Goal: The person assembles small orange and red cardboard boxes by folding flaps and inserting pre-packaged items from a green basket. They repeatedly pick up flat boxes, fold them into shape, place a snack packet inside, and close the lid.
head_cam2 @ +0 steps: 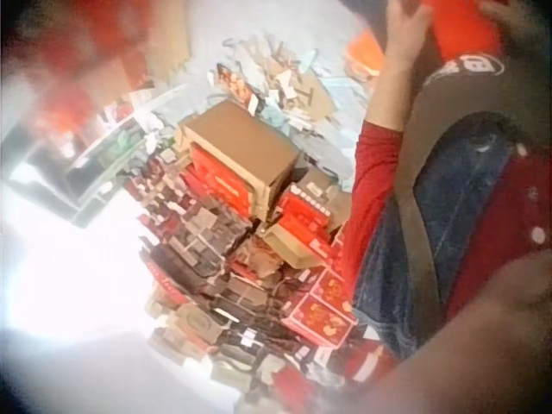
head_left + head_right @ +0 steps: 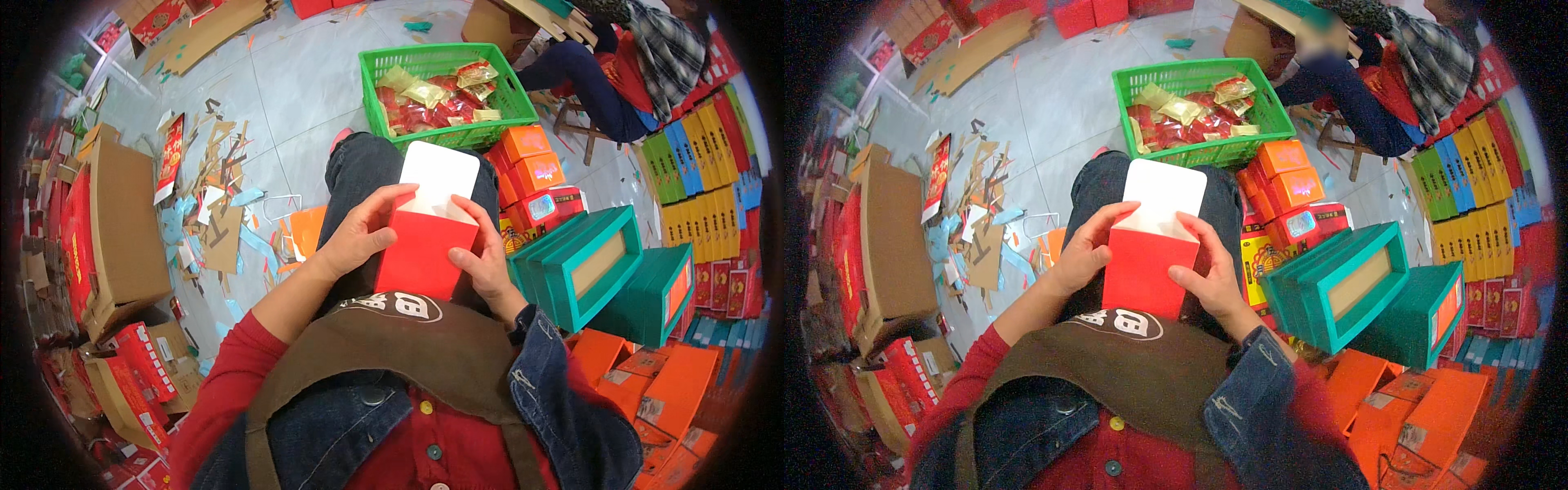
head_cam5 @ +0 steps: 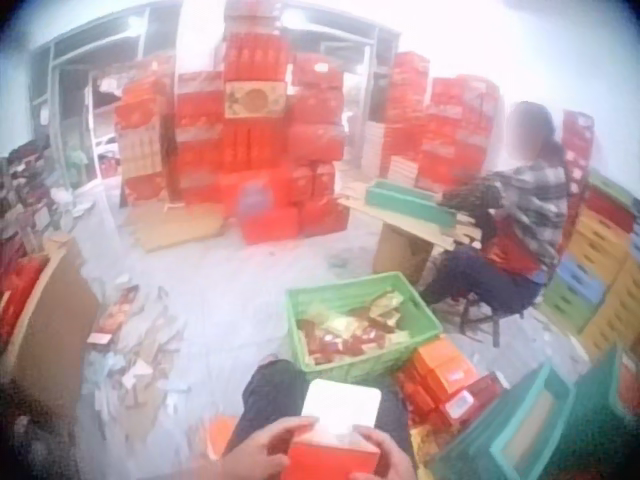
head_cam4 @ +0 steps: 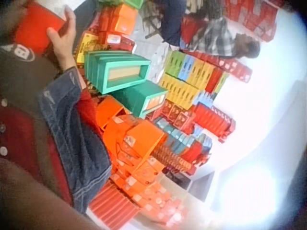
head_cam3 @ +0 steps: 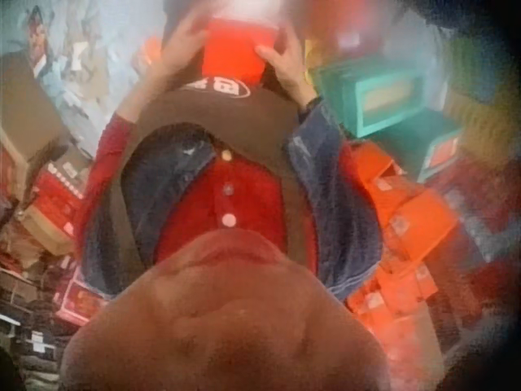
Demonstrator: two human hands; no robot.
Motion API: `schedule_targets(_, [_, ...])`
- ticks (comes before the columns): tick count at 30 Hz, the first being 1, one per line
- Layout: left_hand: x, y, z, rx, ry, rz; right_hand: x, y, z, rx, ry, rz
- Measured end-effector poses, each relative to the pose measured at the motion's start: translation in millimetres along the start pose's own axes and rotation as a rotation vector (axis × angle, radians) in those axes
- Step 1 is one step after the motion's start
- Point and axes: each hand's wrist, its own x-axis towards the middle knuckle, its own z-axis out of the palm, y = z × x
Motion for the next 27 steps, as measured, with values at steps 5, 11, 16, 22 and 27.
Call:
schedule_targets(5, [7.1,-6.4,-14.2,0.005,0.052,-0.024,17.5,6.2,-5.6,0.043,0.032,-0.009])
schedule_targets(11, [6.2,-0.2,-8.4,-0.233,0.197,-0.183,36.6,-9.4,-11.9,-0.114,-0.003,-0.118])
schedule_targets(16, [9.0,-2.8,0.1,-0.048,0.247,0.040,58.8,-22.6,-16.2,0.306,-0.059,-0.053])
schedule_targets(22, [11.0,-1.9,5.9,-0.091,0.231,0.125,80.2,-60.3,-9.5,-0.231,-0.471,0.258])
schedule_targets(27, [7.7,6.5,7.9,-0.021,0.186,0.050,82.5,-82.7,-5.9,-0.655,-0.546,0.185])
